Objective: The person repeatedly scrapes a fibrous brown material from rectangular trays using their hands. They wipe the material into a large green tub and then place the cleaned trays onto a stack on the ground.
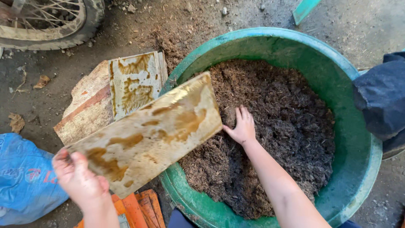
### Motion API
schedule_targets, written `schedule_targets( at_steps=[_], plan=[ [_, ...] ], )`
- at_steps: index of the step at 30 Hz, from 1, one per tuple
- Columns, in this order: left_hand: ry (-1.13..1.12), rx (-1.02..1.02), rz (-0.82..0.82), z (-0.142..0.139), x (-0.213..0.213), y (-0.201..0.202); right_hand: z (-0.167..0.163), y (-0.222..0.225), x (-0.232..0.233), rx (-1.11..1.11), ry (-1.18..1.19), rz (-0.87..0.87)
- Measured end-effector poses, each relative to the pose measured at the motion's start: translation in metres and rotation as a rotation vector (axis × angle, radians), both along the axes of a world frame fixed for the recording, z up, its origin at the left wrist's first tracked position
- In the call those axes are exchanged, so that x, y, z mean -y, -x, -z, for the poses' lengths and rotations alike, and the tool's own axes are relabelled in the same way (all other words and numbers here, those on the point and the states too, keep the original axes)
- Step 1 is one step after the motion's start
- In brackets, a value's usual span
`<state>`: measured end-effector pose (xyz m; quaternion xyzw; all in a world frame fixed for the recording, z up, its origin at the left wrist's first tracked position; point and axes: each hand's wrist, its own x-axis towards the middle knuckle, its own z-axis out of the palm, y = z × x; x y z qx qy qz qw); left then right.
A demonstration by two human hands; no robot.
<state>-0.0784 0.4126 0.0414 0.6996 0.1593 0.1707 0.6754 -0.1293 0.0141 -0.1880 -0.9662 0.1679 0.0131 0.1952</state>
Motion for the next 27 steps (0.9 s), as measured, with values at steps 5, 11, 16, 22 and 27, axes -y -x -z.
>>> schedule_targets(
  at_steps=[5,11,16,22,27],
  plan=[
    [-0.022,0.194,0.138,0.067,-0.014,-0.018,-0.003,0.043,-0.029,-0.184,-0.112,-0.207],
    [-0.117,0.094,0.178,0.101,-0.016,-0.032,-0.036,0.076,-0.047,-0.433,-0.254,-0.426],
    [-0.157,-0.075,0.231,0.136,0.015,-0.04,-0.056,0.104,-0.056,-0.632,-0.152,-0.639],
    [-0.135,-0.229,0.307,0.165,0.043,-0.03,-0.042,0.139,-0.046,-0.714,-0.072,-0.579],
    [-0.242,-0.342,0.403,0.207,0.079,0.006,-0.039,0.14,-0.002,-0.749,-0.216,-0.502]
  ],
)
